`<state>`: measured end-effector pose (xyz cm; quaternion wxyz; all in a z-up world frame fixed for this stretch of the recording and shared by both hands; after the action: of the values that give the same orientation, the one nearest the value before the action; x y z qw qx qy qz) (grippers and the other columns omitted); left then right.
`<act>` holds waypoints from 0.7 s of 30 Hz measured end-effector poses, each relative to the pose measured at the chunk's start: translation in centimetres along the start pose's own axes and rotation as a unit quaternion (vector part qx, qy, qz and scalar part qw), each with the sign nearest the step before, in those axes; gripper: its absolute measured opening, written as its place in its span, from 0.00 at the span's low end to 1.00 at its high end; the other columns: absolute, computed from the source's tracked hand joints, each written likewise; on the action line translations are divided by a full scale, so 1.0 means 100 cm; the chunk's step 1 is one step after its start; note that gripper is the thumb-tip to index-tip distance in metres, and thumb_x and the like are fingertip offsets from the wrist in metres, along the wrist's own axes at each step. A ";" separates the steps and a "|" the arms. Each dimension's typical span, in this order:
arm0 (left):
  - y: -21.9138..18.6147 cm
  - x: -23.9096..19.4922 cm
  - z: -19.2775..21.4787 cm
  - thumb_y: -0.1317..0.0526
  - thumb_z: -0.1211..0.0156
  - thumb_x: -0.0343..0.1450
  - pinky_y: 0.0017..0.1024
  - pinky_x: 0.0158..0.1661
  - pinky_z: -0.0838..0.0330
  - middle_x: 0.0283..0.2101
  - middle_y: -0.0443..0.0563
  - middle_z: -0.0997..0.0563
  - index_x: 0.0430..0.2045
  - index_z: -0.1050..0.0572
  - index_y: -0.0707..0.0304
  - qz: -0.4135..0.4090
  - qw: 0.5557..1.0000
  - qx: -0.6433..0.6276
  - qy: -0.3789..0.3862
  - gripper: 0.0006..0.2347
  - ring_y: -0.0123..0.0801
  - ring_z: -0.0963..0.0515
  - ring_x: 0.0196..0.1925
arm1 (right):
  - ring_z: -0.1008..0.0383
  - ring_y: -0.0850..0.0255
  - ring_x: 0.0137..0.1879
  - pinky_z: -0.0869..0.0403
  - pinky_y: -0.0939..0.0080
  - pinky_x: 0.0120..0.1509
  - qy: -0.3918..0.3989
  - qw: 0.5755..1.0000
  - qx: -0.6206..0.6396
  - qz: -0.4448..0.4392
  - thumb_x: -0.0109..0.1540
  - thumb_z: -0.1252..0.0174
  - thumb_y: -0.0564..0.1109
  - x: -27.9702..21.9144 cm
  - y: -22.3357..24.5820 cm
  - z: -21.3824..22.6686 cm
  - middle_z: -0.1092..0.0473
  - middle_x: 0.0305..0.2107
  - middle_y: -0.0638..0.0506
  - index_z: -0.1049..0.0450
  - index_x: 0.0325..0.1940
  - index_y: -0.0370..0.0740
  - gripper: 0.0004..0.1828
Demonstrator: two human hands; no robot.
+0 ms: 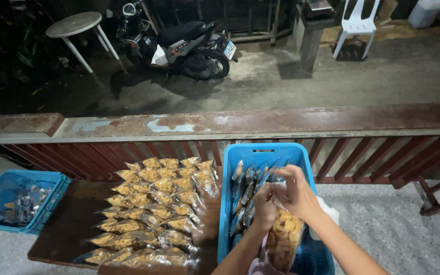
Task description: The person wipes individual sealed bags of food with a white cloth and places them into a blue crate.
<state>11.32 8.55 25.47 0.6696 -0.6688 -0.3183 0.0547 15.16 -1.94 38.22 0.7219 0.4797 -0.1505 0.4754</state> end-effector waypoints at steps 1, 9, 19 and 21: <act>0.002 -0.002 0.000 0.73 0.42 0.71 0.26 0.37 0.30 0.35 0.49 0.23 0.33 0.21 0.69 -0.012 1.000 -0.017 0.009 0.03 0.26 0.23 0.37 | 0.31 0.36 0.48 0.29 0.45 0.51 -0.029 0.991 -0.114 0.069 0.51 0.34 0.46 0.003 0.004 0.002 0.36 0.45 0.38 0.30 0.51 0.32 0.27; -0.027 0.008 0.011 0.72 0.46 0.71 0.27 0.39 0.30 0.33 0.51 0.22 0.29 0.21 0.71 -0.053 0.994 0.098 -0.015 0.05 0.30 0.22 0.36 | 0.26 0.43 0.43 0.30 0.43 0.47 0.208 0.938 -0.215 -0.174 0.60 0.40 0.59 -0.025 -0.023 0.012 0.27 0.31 0.43 0.27 0.38 0.41 0.18; -0.030 0.016 0.000 0.68 0.43 0.74 0.31 0.36 0.29 0.33 0.54 0.24 0.27 0.22 0.71 0.043 0.995 0.087 0.027 0.07 0.34 0.23 0.34 | 0.25 0.49 0.44 0.33 0.45 0.57 0.272 0.932 -0.237 -0.020 0.54 0.37 0.48 -0.011 -0.032 0.002 0.27 0.30 0.48 0.29 0.41 0.42 0.14; -0.030 0.023 0.009 0.68 0.44 0.75 0.32 0.37 0.28 0.33 0.55 0.26 0.25 0.21 0.71 0.013 0.996 0.087 0.018 0.08 0.36 0.24 0.35 | 0.26 0.49 0.45 0.32 0.48 0.55 0.250 0.945 -0.209 0.001 0.54 0.38 0.46 -0.001 -0.032 -0.001 0.28 0.32 0.48 0.29 0.40 0.42 0.13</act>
<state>11.62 10.15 28.99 0.7302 -0.6130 -0.2915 0.0782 17.73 -2.14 36.36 0.8202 0.1833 -0.0616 0.5384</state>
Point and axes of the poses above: each hand's wrist, its own x-axis towards the middle knuckle, its own z-axis out of the back of the hand, y = z × x, the point moved 4 cm from there along x, towards the middle knuckle
